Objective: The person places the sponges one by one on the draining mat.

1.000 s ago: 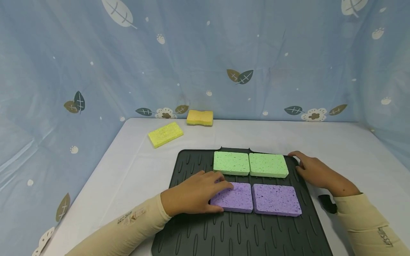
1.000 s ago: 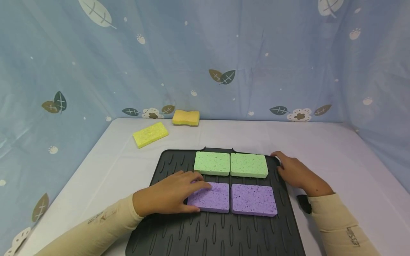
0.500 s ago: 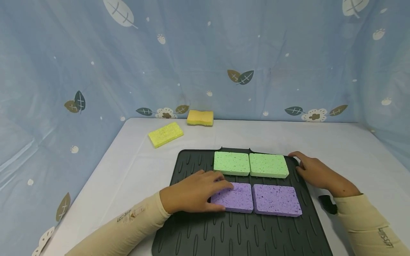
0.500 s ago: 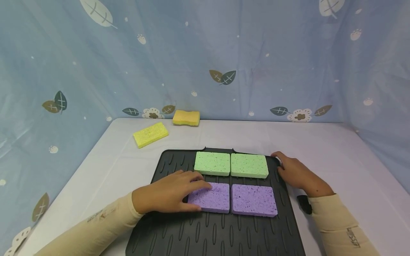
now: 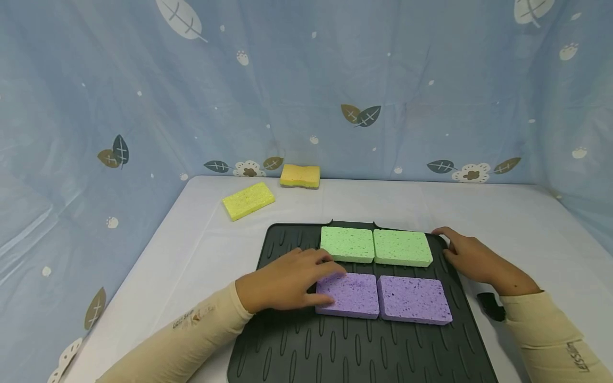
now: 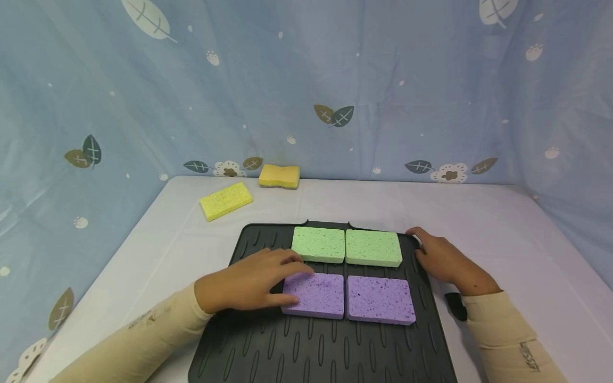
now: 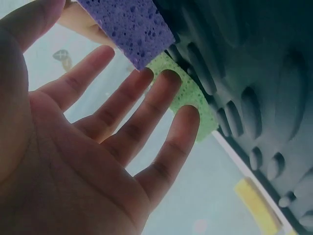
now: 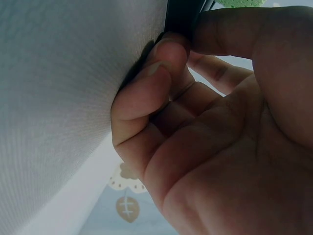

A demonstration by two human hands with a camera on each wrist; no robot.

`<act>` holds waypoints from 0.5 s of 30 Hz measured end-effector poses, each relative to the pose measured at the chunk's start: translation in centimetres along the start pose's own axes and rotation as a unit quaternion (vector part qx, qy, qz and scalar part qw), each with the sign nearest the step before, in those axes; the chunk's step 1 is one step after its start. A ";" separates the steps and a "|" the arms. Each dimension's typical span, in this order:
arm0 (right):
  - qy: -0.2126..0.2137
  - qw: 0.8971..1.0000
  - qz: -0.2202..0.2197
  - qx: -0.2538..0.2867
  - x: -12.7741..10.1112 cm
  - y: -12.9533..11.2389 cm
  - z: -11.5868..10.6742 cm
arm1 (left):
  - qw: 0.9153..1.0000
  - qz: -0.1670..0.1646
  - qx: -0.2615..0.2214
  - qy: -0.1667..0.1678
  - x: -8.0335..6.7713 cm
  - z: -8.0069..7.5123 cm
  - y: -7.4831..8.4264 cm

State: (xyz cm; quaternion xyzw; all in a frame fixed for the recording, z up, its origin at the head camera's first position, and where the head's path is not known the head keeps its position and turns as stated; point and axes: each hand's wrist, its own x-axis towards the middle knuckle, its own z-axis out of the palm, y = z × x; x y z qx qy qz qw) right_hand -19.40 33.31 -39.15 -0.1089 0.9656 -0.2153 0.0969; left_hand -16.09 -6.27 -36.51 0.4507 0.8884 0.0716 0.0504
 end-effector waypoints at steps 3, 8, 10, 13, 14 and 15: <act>0.000 1.000 0.000 0.000 0.0 0.0 0.0 | 1.000 -0.008 -0.003 -0.001 0.0 -0.2 -0.2; 0.000 1.000 0.003 -0.001 0.0 -0.2 -0.1 | 1.000 -0.013 -0.002 0.005 0.0 -0.4 -0.7; 0.000 1.000 0.002 -0.002 0.0 -0.2 -0.1 | 1.000 -0.017 -0.002 0.008 0.0 -0.5 -0.9; 0.001 1.000 -0.001 -0.001 -0.1 -0.1 -0.1 | 1.000 -0.023 -0.010 0.013 -0.1 -0.6 -1.4; 0.000 1.000 -0.001 -0.001 -0.1 -0.1 -0.1 | 0.999 -0.026 -0.015 0.014 -0.1 -0.6 -1.5; 0.000 1.000 -0.002 -0.001 -0.1 -0.1 -0.1 | 0.999 -0.028 -0.018 0.016 -0.1 -0.6 -1.6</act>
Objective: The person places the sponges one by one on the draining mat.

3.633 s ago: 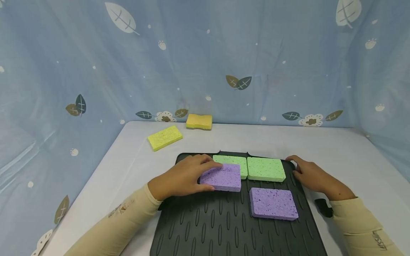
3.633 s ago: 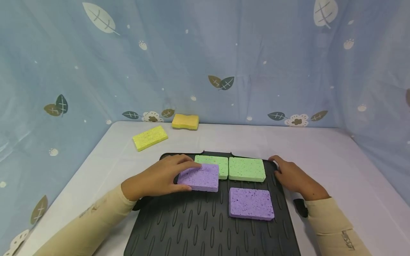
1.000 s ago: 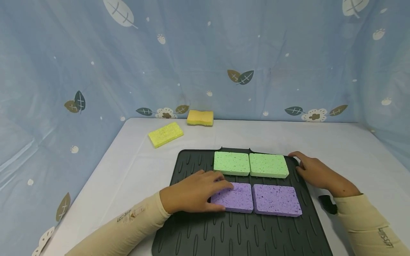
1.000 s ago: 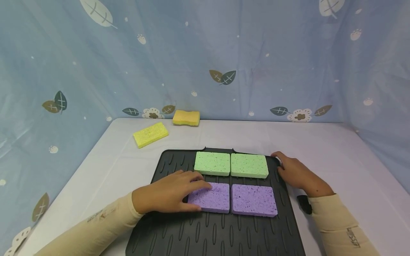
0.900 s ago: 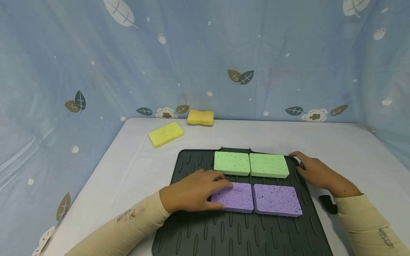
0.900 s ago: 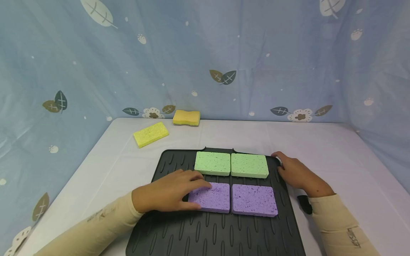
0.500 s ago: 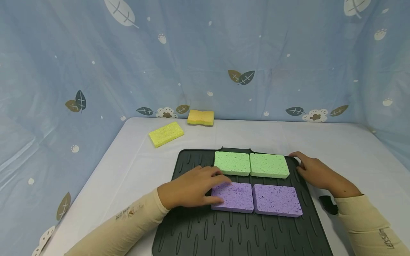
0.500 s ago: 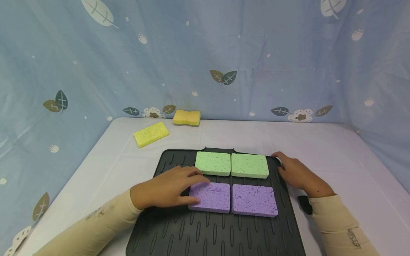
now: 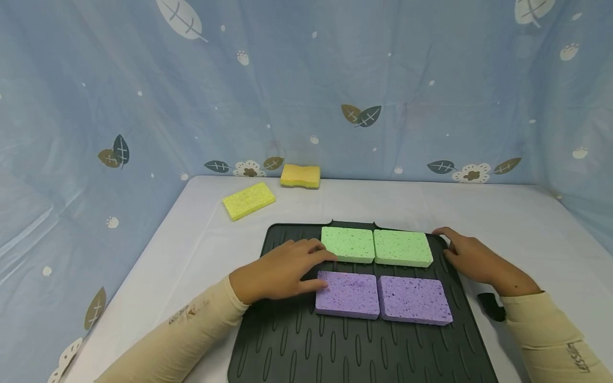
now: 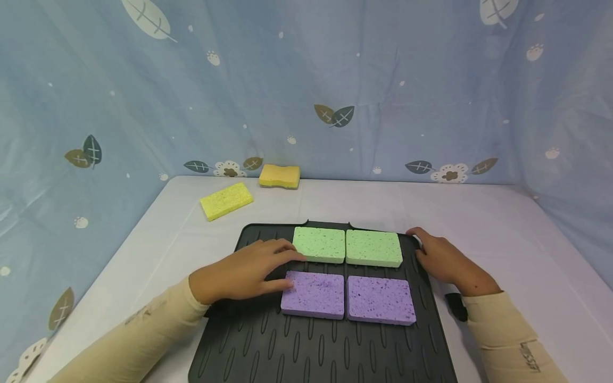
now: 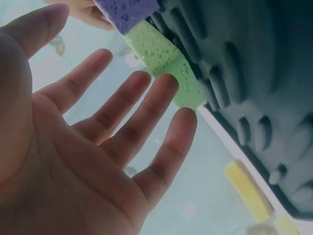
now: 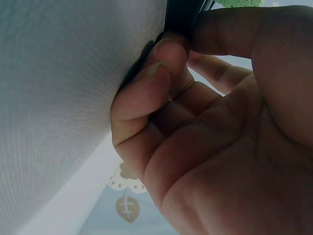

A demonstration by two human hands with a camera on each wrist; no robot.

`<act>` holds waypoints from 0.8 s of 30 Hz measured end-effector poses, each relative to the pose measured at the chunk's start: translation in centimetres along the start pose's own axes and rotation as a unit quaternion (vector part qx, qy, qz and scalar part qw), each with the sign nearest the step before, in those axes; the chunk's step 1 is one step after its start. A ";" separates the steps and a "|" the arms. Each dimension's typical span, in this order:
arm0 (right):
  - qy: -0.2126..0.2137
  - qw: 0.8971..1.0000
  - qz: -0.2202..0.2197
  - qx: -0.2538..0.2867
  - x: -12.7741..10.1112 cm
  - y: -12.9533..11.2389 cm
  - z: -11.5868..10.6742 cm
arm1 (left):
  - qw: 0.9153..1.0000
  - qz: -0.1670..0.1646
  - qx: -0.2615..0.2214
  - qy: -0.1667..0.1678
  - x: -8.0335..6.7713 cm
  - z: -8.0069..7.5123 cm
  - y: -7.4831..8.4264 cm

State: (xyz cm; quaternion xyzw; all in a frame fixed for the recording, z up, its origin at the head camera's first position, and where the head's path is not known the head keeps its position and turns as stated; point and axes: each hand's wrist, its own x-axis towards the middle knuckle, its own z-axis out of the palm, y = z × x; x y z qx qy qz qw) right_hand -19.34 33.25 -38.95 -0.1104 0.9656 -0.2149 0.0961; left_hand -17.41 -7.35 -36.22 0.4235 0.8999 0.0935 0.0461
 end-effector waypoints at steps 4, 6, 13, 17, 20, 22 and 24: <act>0.001 1.000 -0.002 0.000 0.0 0.0 0.0 | 1.000 -0.011 -0.009 0.007 0.0 -0.1 -0.6; 0.001 1.000 -0.001 0.000 0.0 0.0 0.0 | 1.000 -0.016 -0.008 0.009 0.0 -0.1 -0.9; 0.004 1.000 -0.003 0.001 0.0 0.1 0.0 | 0.999 -0.029 -0.008 0.013 0.2 0.0 -1.9; 0.004 1.000 -0.004 0.002 0.0 0.1 0.0 | 0.999 -0.036 -0.005 0.019 0.2 0.3 -2.4; 0.003 1.000 -0.003 0.002 0.0 0.1 0.1 | 0.999 -0.040 -0.002 0.025 0.2 0.4 -2.8; 0.003 1.000 -0.002 0.002 0.1 0.1 0.1 | 0.999 -0.042 0.004 0.028 0.2 0.4 -3.0; 0.004 1.000 -0.001 0.001 0.1 0.1 0.1 | 0.998 -0.046 0.011 0.028 0.2 0.5 -3.3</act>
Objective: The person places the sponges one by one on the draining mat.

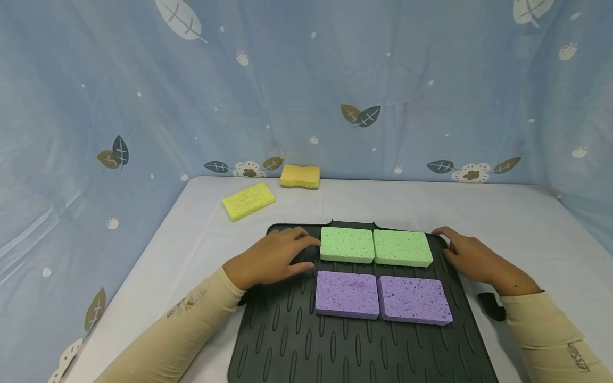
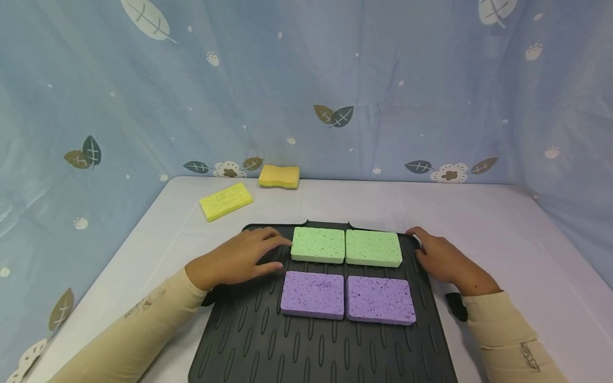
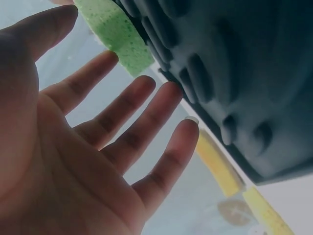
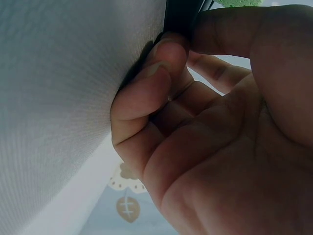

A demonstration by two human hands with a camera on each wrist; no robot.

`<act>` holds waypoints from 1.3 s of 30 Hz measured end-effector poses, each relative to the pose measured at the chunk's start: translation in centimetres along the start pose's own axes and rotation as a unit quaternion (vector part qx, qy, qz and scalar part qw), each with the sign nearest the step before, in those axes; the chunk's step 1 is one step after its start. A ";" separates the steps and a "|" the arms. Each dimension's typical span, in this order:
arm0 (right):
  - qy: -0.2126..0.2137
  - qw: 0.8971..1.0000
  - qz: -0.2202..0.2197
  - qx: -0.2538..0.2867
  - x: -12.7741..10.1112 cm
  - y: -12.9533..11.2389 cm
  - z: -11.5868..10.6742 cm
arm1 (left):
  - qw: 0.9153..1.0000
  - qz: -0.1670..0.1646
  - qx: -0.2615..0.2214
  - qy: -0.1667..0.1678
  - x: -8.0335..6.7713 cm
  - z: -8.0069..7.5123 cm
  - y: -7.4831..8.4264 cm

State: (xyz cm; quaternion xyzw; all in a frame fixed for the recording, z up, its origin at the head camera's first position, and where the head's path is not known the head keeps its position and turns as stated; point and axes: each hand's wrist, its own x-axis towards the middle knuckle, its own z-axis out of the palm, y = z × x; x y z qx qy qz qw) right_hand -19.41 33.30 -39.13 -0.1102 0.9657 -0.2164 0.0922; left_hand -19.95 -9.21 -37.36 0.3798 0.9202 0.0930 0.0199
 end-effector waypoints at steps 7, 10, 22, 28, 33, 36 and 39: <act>-0.001 1.000 -0.001 -0.002 0.0 0.1 0.0 | 1.000 -0.015 0.008 0.010 0.0 -0.3 -1.1; -0.002 1.000 -0.001 0.001 0.0 0.2 0.0 | 0.999 -0.031 0.015 0.015 0.0 -0.4 -1.9; -0.003 1.000 0.004 0.000 0.0 0.1 0.1 | 0.993 -0.096 0.026 0.057 -0.3 -0.9 -6.1; 0.000 1.000 0.003 -0.002 0.1 0.2 0.1 | 0.990 -0.124 0.027 0.057 -0.7 -1.4 -8.5; 0.000 1.000 0.005 -0.002 0.0 0.1 0.1 | 0.986 -0.157 0.022 0.045 -1.0 -1.6 -10.3; 0.000 1.000 0.006 -0.002 0.0 0.0 0.0 | 0.981 -0.188 0.017 0.035 -1.2 -1.4 -11.3; 0.000 1.000 0.004 -0.004 0.0 -0.1 0.0 | 0.977 -0.210 0.013 0.025 -1.5 -1.2 -12.0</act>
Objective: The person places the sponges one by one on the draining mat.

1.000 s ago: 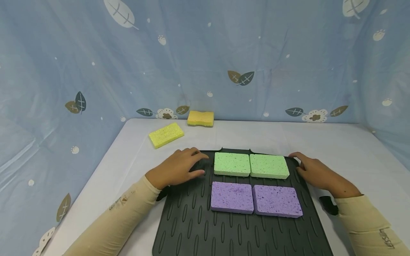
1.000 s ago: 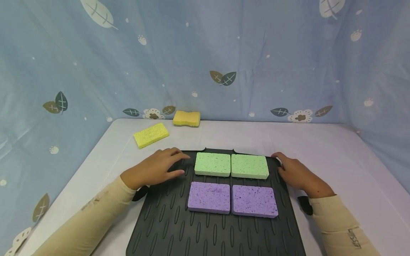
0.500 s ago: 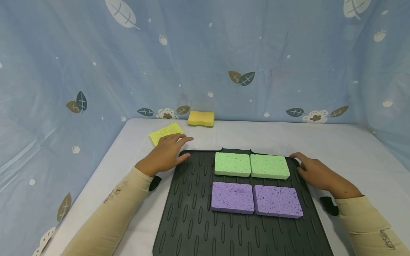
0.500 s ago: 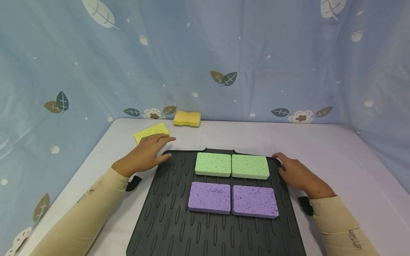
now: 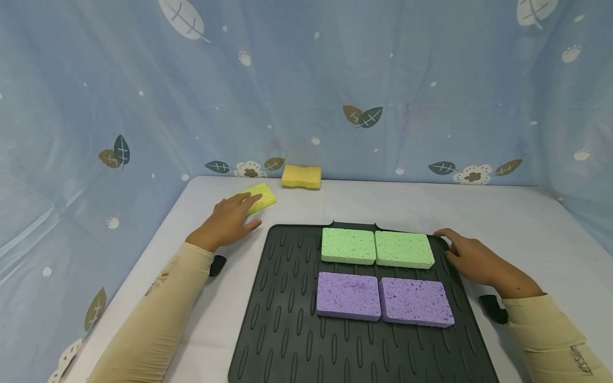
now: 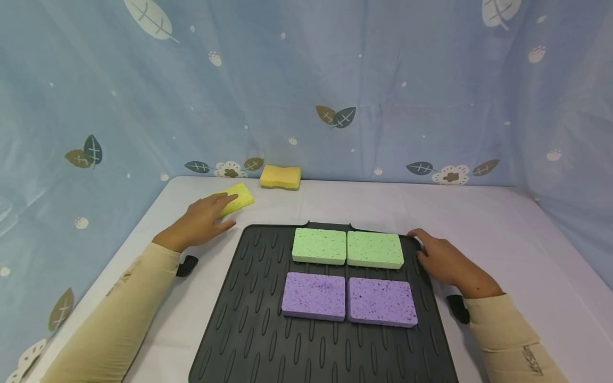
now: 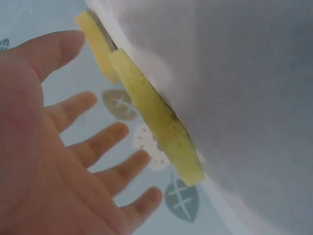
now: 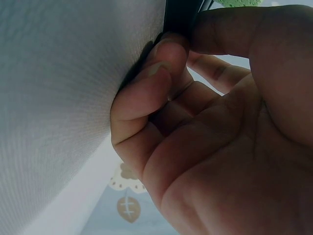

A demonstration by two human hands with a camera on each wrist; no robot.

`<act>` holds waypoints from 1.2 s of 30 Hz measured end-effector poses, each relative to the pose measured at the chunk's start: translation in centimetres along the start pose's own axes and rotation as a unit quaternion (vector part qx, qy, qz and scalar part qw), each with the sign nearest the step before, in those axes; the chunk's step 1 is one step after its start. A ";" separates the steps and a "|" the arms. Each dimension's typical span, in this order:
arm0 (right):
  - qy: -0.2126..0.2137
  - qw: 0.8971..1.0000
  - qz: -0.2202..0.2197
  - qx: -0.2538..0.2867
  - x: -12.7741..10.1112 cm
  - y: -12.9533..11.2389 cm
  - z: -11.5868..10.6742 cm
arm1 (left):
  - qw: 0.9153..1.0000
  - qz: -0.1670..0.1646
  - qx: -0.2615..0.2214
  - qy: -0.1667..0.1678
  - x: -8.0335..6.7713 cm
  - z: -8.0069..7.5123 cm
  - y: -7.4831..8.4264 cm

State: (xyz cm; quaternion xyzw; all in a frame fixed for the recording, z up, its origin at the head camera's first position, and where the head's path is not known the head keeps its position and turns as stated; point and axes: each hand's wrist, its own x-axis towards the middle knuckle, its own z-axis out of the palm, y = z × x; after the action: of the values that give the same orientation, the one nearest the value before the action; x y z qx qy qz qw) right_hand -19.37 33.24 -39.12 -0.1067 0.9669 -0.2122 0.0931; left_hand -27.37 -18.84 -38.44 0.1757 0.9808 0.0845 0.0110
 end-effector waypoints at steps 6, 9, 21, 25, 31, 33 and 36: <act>0.000 1.000 -0.002 -0.002 0.0 0.0 0.1 | 0.998 -0.043 -0.023 -0.048 -0.2 -0.2 -1.3; 0.000 1.000 0.000 -0.001 0.1 0.1 0.2 | 0.995 -0.063 -0.035 -0.069 -0.2 -0.3 -1.7; 0.000 1.000 0.003 -0.005 0.1 0.3 0.2 | 0.994 -0.075 -0.043 -0.063 -0.2 0.0 -2.1; -0.001 1.000 0.006 -0.004 0.0 0.4 0.2 | 0.996 -0.071 -0.027 -0.052 -0.1 0.1 -2.1; 0.000 1.000 0.009 -0.001 -0.1 0.2 0.2 | 0.996 -0.075 -0.014 -0.041 -0.1 0.0 -2.0; -0.001 1.000 0.008 -0.002 -0.1 0.2 0.2 | 0.996 -0.076 -0.013 -0.037 -0.1 -0.1 -2.0; -0.001 1.000 0.008 -0.004 -0.1 0.2 0.2 | 0.996 -0.077 -0.019 -0.027 -0.2 -0.2 -1.9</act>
State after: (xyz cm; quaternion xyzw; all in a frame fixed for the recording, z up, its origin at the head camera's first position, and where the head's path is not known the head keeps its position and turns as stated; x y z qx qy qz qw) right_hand -19.30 33.33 -39.31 -0.0996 0.9684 -0.2077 0.0954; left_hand -27.85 -20.65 -38.59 0.1013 0.9890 0.0969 0.0476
